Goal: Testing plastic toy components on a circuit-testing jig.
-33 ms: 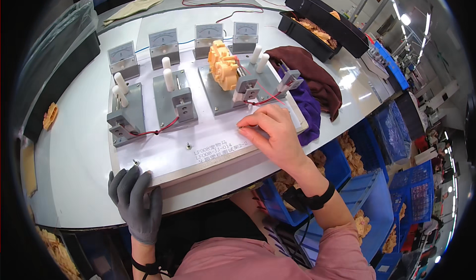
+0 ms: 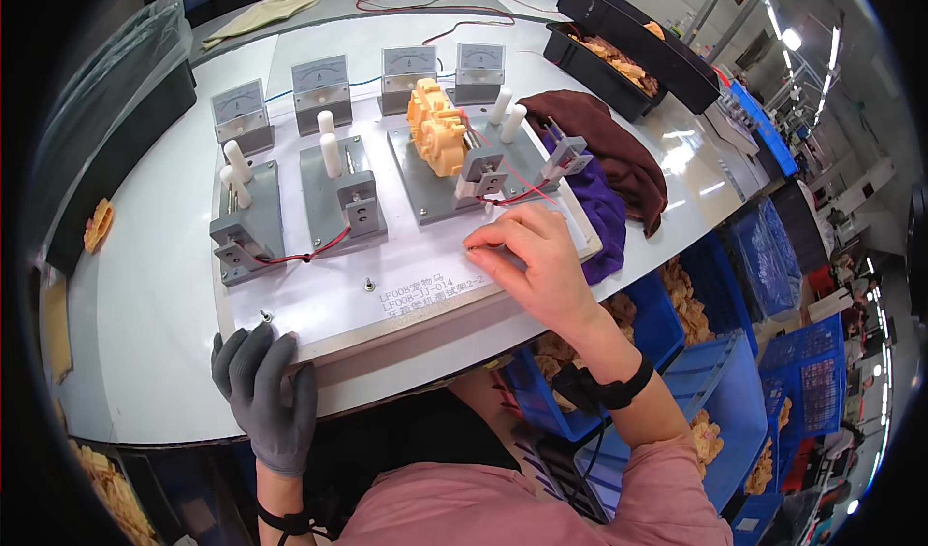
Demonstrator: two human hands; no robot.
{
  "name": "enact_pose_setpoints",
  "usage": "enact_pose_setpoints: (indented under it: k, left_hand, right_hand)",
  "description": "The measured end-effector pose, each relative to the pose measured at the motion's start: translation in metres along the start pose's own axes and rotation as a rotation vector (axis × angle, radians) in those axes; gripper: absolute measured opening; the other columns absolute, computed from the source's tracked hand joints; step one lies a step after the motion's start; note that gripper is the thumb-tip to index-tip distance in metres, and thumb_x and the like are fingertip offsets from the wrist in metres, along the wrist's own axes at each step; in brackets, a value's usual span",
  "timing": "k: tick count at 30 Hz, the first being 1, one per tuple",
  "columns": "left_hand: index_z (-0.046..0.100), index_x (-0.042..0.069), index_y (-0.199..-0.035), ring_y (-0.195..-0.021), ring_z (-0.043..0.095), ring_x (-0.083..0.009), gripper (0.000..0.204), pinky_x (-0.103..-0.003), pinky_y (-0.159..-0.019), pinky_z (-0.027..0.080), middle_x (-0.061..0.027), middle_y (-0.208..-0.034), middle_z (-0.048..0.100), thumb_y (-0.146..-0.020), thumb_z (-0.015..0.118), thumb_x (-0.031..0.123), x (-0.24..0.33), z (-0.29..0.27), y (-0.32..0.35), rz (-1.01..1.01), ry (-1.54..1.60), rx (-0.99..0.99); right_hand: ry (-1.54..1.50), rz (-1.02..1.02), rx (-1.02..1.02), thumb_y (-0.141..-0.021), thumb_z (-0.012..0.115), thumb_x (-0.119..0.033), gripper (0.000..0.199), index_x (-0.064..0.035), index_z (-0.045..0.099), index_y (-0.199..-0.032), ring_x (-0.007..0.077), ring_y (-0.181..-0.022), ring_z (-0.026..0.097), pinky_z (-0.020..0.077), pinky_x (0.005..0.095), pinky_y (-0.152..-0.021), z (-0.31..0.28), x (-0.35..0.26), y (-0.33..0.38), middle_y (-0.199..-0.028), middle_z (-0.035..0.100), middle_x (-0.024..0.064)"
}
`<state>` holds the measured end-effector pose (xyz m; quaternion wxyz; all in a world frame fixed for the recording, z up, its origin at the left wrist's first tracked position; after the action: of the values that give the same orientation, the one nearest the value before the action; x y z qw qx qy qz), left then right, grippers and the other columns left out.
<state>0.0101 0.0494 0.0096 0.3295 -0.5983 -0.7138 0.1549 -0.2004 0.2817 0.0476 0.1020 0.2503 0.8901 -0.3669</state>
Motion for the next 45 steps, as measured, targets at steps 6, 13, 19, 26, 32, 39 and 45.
enact_pose_setpoints:
  k: [6,13,19,26,32,39,45]
  left_hand:
    - [0.062,0.011,-0.110,-0.119,0.046,-0.0317,0.035,-0.049,-0.110,0.029,-0.0095,-0.118,0.057,-0.075,0.070,0.009,-0.001,0.001,0.000,-0.015,0.007,0.004]
    - [0.062,0.011,-0.110,-0.118,0.046,-0.0315,0.036,-0.050,-0.109,0.029,-0.0095,-0.118,0.057,-0.076,0.070,0.010,-0.001,0.001,0.000,-0.006,0.003,0.013]
    - [0.062,0.011,-0.111,-0.118,0.046,-0.0315,0.037,-0.050,-0.109,0.029,-0.0094,-0.118,0.057,-0.075,0.071,0.010,-0.001,0.001,-0.001,0.002,0.001,0.010]
    - [0.062,0.009,-0.110,-0.119,0.046,-0.0329,0.037,-0.050,-0.110,0.028,-0.0109,-0.119,0.057,-0.074,0.068,0.004,-0.003,0.001,-0.001,0.009,0.023,0.030]
    - [0.061,0.009,-0.111,-0.117,0.048,-0.0330,0.040,-0.050,-0.109,0.029,-0.0116,-0.118,0.058,-0.072,0.070,0.006,0.004,-0.011,-0.003,0.027,-0.001,0.044]
    - [0.057,0.008,-0.120,-0.115,0.050,-0.0322,0.049,-0.046,-0.108,0.031,-0.0111,-0.119,0.057,-0.073,0.072,0.011,0.038,-0.058,-0.077,0.239,0.046,-0.152]
    - [0.058,0.014,-0.124,-0.115,0.051,-0.0289,0.054,-0.041,-0.097,0.042,-0.0087,-0.117,0.059,-0.072,0.072,0.014,0.079,-0.018,-0.212,0.616,-0.070,-0.357]
  right_hand:
    - [-0.051,0.064,-0.022,-0.080,0.071,-0.016,0.009,-0.0127,0.067,-0.087,0.0190,-0.083,0.056,0.0356,0.0338,-0.075,-0.001,-0.002,0.000,-0.080,0.057,-0.0008]
    - [-0.096,0.092,-0.082,-0.083,0.070,-0.010,0.010,-0.0051,0.068,-0.091,0.0207,-0.082,0.054,0.0436,0.0302,-0.075,-0.006,-0.001,-0.001,-0.085,0.057,0.0041]
    - [-0.042,0.080,-0.078,-0.084,0.067,-0.010,0.008,-0.0035,0.066,-0.088,0.0220,-0.081,0.054,0.0428,0.0319,-0.073,-0.003,-0.002,-0.003,-0.084,0.058,0.0060]
    - [-0.035,0.101,-0.039,-0.085,0.066,-0.013,0.008,-0.0057,0.065,-0.086,0.0230,-0.082,0.055,0.0393,0.0346,-0.074,0.001,-0.004,-0.003,-0.083,0.057,0.0043]
    - [-0.190,0.135,0.023,-0.085,0.067,-0.011,0.015,-0.0036,0.062,-0.097,0.0182,-0.081,0.055,0.0445,0.0292,-0.075,-0.005,-0.005,-0.001,-0.089,0.057,0.0055]
    - [-0.409,0.322,0.245,-0.084,0.072,-0.019,0.038,-0.0068,0.053,-0.115,0.0137,-0.083,0.054,0.0449,0.0295,-0.079,0.000,0.008,-0.008,-0.097,0.058,0.0042]
    - [-0.490,0.219,0.366,-0.084,0.071,-0.012,0.025,-0.0047,0.059,-0.105,0.0151,-0.081,0.058,0.0447,0.0296,-0.076,0.011,-0.010,-0.020,-0.088,0.060,0.0048]
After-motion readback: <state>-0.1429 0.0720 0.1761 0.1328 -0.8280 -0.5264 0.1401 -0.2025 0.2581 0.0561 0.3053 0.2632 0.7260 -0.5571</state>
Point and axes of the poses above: each hand's wrist, its own y-axis away from the middle knuckle, its own z-axis out of the palm, x = y × z, the point moved 1 cm from there along -y, towards the middle knuckle
